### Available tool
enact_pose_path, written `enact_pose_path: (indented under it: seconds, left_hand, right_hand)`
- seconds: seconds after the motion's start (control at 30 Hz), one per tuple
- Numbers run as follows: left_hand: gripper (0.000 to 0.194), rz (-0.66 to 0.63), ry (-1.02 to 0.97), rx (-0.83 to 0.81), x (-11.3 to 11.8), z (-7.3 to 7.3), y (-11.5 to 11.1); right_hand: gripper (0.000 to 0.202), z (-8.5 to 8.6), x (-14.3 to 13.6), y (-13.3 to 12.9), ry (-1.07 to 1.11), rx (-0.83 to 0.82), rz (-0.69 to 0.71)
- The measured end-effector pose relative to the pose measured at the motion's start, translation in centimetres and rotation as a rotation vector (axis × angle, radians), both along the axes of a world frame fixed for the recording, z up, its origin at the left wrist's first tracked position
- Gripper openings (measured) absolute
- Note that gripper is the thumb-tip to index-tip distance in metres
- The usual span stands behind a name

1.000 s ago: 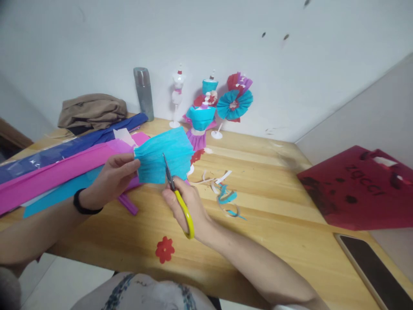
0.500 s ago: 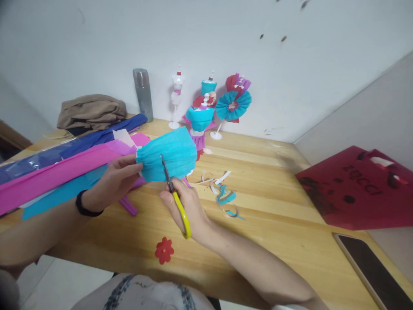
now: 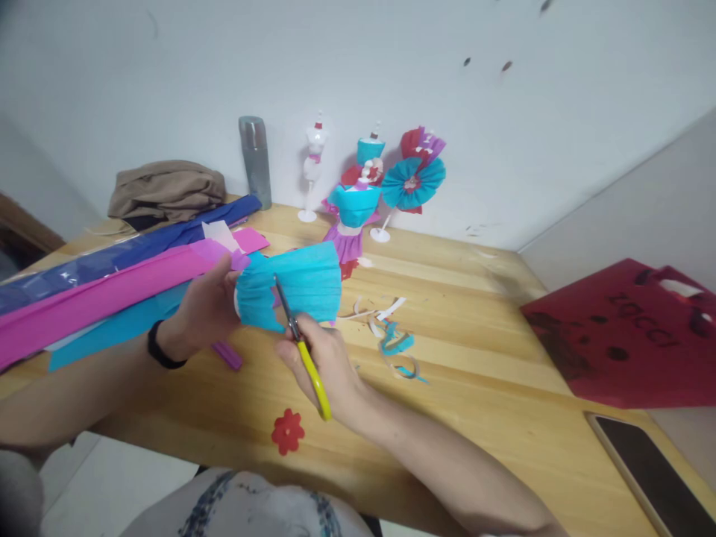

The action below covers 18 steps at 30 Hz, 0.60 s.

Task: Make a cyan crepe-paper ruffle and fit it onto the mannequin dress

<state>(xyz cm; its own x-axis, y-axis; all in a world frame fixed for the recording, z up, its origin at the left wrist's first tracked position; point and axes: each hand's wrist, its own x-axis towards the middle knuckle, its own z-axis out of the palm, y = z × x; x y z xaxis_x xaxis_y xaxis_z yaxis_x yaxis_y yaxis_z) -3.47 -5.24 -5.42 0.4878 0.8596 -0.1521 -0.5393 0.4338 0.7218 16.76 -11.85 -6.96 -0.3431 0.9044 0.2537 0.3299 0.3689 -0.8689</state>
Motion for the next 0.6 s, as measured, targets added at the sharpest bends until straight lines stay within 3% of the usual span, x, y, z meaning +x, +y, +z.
enact_pose_path:
  seconds: [0.27, 0.47, 0.6]
  left_hand:
    - [0.018, 0.123, 0.034, -0.043, 0.3, -0.3, -0.2]
    - [0.014, 0.188, 0.071, -0.048, -0.3, 0.1, -0.3]
    - [0.013, 0.237, 0.102, 0.044, -0.7, 0.3, -0.3]
  right_hand:
    - [0.018, -0.1, -0.2, 0.0, -0.013, 0.02, 0.014]
    - [0.024, -0.3, 0.3, 0.0, -0.008, -0.073, 0.103]
    - [0.035, -0.4, 0.4, 0.0, 0.06, -0.204, 0.183]
